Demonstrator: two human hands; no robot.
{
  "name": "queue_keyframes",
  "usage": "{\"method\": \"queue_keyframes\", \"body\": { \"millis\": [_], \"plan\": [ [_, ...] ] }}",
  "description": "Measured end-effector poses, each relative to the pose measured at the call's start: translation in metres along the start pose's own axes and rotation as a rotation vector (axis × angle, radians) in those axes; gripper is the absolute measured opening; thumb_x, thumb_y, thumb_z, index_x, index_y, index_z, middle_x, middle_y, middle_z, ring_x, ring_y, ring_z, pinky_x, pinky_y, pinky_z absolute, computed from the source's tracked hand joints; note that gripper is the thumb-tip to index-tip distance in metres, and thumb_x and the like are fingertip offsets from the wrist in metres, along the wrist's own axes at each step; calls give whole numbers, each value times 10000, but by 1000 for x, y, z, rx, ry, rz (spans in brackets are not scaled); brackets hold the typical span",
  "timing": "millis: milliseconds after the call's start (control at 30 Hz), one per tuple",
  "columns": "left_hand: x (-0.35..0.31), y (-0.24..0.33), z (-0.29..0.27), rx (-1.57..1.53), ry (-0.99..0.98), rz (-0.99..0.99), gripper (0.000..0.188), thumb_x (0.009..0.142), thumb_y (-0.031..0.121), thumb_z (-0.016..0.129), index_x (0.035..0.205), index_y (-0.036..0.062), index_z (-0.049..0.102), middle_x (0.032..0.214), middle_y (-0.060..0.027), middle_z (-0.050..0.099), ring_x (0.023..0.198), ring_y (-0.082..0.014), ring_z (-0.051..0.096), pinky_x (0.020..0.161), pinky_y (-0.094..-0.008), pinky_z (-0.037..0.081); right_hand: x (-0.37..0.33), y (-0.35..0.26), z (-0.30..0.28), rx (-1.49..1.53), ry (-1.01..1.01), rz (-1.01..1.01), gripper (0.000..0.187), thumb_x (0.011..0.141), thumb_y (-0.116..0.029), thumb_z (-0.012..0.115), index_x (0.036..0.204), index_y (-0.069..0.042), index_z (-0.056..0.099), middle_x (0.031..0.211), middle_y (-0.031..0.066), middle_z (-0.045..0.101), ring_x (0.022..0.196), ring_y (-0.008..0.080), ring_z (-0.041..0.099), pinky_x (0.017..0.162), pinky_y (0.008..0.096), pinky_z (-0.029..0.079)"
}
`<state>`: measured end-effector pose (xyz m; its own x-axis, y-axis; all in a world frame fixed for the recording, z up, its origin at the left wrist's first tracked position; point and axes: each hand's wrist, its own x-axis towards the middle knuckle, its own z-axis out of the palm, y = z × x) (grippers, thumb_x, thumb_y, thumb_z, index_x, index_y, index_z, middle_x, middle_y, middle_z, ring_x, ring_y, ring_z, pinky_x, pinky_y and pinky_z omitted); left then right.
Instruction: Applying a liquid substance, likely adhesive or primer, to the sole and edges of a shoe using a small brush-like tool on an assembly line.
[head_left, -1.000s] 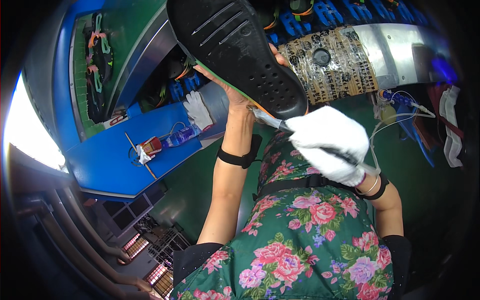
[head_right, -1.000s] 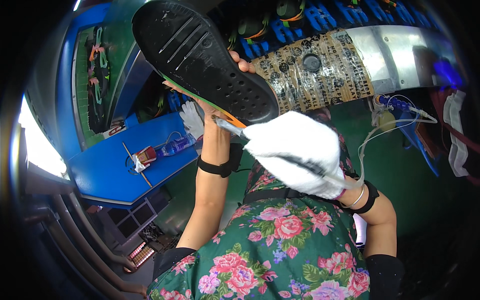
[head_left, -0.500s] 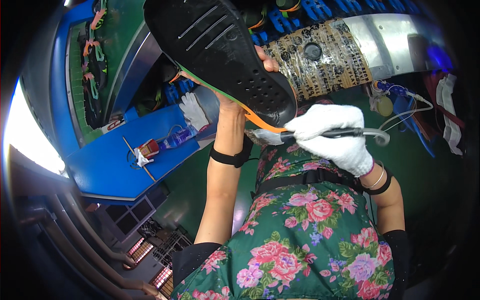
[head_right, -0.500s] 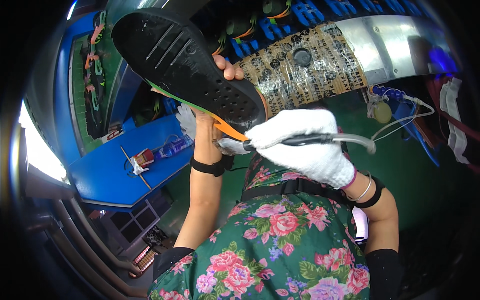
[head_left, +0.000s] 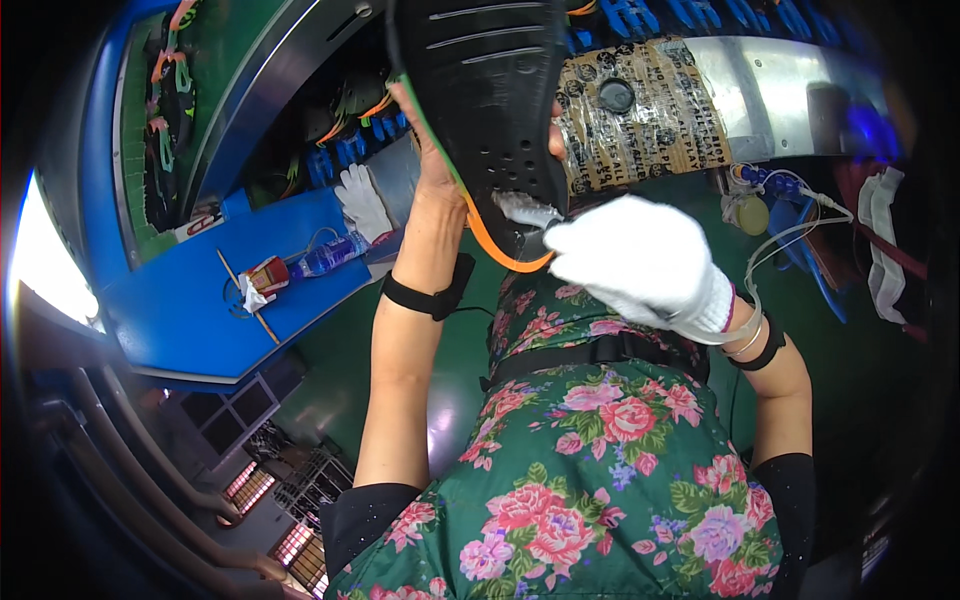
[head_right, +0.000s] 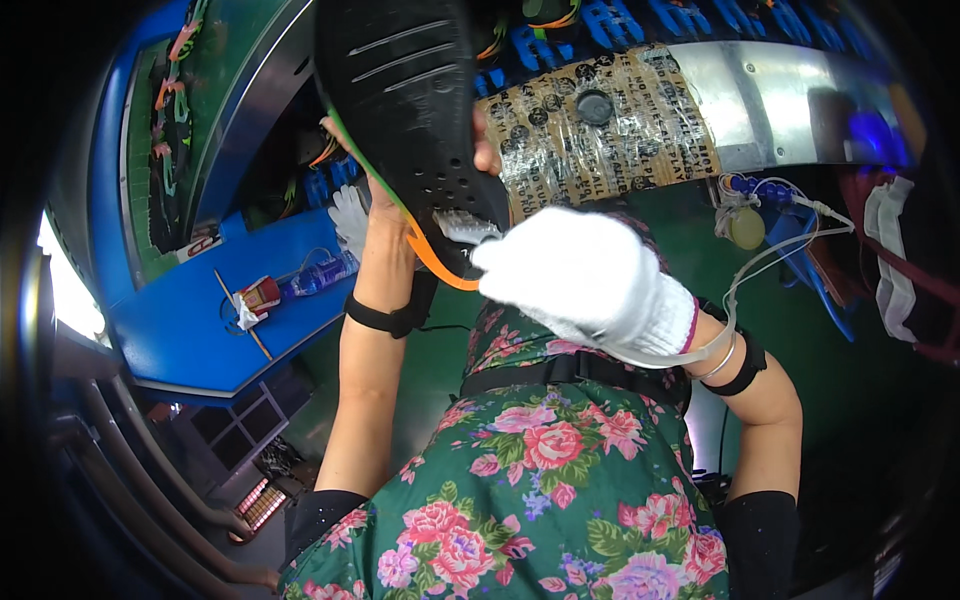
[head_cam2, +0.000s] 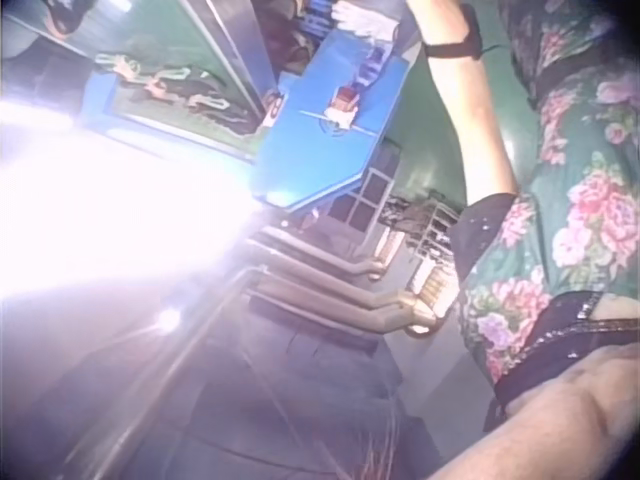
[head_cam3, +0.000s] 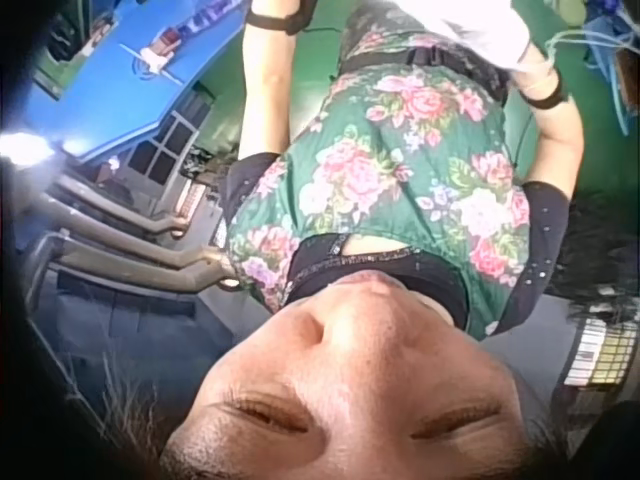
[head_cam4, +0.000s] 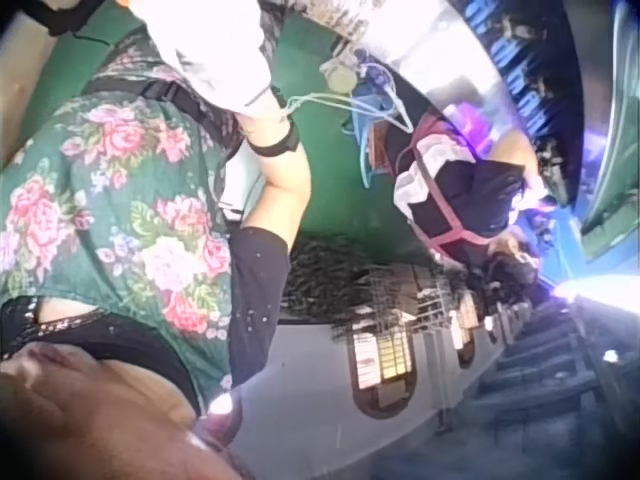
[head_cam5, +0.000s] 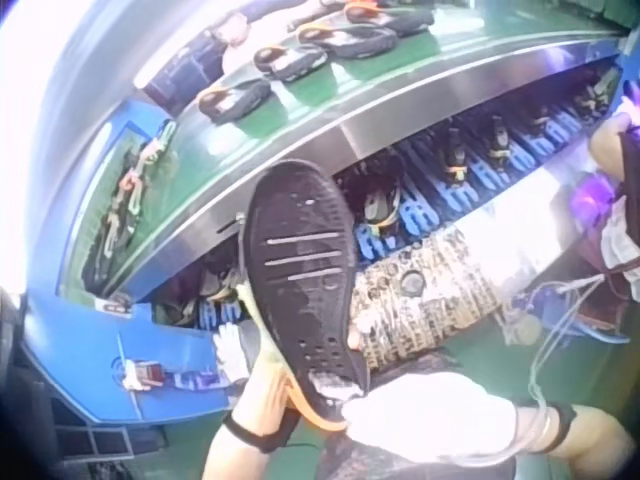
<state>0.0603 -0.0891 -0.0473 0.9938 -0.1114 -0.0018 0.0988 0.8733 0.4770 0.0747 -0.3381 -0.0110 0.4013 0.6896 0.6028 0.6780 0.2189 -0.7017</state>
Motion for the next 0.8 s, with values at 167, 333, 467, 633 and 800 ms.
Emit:
{"method": "queue_keyframes", "body": {
  "millis": [167,333,467,633,800],
  "plan": [
    [-2,-3,-3,84,-15,-99,1213,749,992,383,1485,34,487,1196,-268,677,884,-405,749,775,-538,650,7,3,-3,371,-229,-42,287,833,-90,787,1119,-78,773,1084,88,768,879,248,738,747,348,591],
    [-3,0,-10,52,-26,-291,1066,872,879,395,1509,26,456,1243,-297,663,893,-431,757,738,-597,657,8,17,-4,251,-219,-100,344,783,-51,761,1126,-69,747,1155,121,757,966,315,732,790,395,598],
    [2,9,-6,319,114,-531,1073,872,879,372,1525,31,448,1282,-269,656,982,-434,735,835,-566,637,13,20,-4,231,-414,-146,347,801,-52,751,1143,-101,723,1113,94,745,860,313,700,680,426,551],
    [4,5,-4,573,477,-561,861,1020,730,314,1478,27,508,1221,-205,716,996,-307,753,873,-435,644,22,24,-7,215,-252,-71,289,799,-39,779,1073,-128,757,1001,82,767,842,300,715,733,395,570],
    [-15,-9,-36,-7,108,-450,873,1031,721,287,1462,-2,518,1238,-192,710,1032,-318,742,869,-460,640,19,14,-15,543,-19,466,136,846,-73,822,982,-73,818,979,83,800,890,188,762,826,323,593]
  ]
}}
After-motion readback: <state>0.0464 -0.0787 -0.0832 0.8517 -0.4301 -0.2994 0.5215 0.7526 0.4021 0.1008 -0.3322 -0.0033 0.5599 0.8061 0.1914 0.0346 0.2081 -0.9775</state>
